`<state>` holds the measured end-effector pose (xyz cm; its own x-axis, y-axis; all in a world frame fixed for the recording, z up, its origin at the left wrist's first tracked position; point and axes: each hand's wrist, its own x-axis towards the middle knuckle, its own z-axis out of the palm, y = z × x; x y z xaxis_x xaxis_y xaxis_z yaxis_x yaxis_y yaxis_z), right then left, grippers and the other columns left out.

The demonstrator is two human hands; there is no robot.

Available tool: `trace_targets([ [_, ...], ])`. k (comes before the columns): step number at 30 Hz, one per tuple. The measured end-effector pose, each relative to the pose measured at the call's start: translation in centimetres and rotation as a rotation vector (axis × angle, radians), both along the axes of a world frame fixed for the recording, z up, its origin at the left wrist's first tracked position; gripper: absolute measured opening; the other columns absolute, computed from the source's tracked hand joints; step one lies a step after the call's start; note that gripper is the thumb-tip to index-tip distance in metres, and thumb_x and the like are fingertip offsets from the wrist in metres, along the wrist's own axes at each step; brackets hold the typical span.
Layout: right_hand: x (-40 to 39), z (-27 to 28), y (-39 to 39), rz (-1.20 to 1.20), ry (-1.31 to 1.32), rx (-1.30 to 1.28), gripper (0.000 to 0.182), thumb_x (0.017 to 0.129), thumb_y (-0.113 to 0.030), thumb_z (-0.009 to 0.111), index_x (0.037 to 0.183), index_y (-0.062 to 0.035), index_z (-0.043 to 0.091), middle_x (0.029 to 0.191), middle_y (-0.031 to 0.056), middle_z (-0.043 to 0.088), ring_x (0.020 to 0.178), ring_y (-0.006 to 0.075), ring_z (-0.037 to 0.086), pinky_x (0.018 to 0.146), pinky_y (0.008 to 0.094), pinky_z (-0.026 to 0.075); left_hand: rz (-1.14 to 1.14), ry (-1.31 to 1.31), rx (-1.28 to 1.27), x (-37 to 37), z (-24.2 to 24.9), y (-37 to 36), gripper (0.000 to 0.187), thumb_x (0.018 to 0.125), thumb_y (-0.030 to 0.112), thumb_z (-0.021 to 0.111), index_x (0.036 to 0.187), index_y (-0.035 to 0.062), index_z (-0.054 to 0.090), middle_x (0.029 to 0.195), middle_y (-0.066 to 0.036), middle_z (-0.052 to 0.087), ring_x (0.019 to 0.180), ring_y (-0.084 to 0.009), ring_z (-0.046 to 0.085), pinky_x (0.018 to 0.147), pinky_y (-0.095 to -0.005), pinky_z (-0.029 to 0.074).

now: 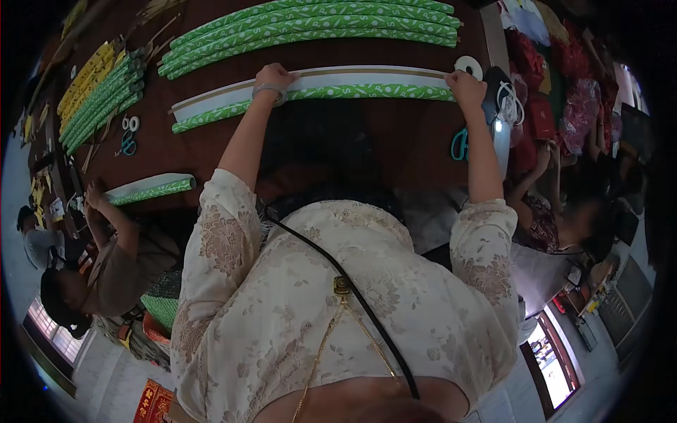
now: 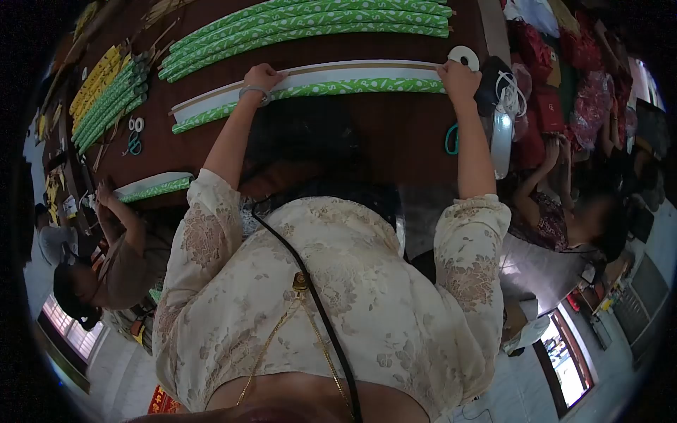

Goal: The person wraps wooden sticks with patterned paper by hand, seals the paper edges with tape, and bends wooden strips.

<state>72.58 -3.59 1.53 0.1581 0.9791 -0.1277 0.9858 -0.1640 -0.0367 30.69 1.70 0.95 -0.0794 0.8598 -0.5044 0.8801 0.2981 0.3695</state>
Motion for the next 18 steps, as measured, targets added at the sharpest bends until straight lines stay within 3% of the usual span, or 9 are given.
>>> trace_targets([
  [8, -0.3, 0.0, 0.5, -0.046, -0.02, -0.103, 0.024, 0.076, -0.038, 0.057, 0.082, -0.0154, 0.064, 0.075, 0.004, 0.064, 0.073, 0.0245, 0.06, 0.067, 0.0384, 0.035, -0.008, -0.01, 0.012, -0.2, -0.3, -0.1, 0.04, 0.064, 0.042, 0.073, 0.081, 0.006, 0.065, 0.088, -0.013, 0.064, 0.084, -0.0272, 0.061, 0.076, -0.037, 0.048],
  [18, -0.7, -0.2, -0.6, -0.231, 0.067, 0.072, 0.023, 0.07, -0.035, 0.063, 0.08, -0.0146, 0.063, 0.075, 0.0034, 0.064, 0.074, 0.0236, 0.06, 0.069, 0.037, 0.031, -0.005, -0.027, 0.031, -0.2, -0.6, -0.1, 0.041, 0.063, 0.043, 0.073, 0.077, 0.006, 0.064, 0.084, -0.014, 0.064, 0.082, -0.0284, 0.061, 0.073, -0.0372, 0.048],
])
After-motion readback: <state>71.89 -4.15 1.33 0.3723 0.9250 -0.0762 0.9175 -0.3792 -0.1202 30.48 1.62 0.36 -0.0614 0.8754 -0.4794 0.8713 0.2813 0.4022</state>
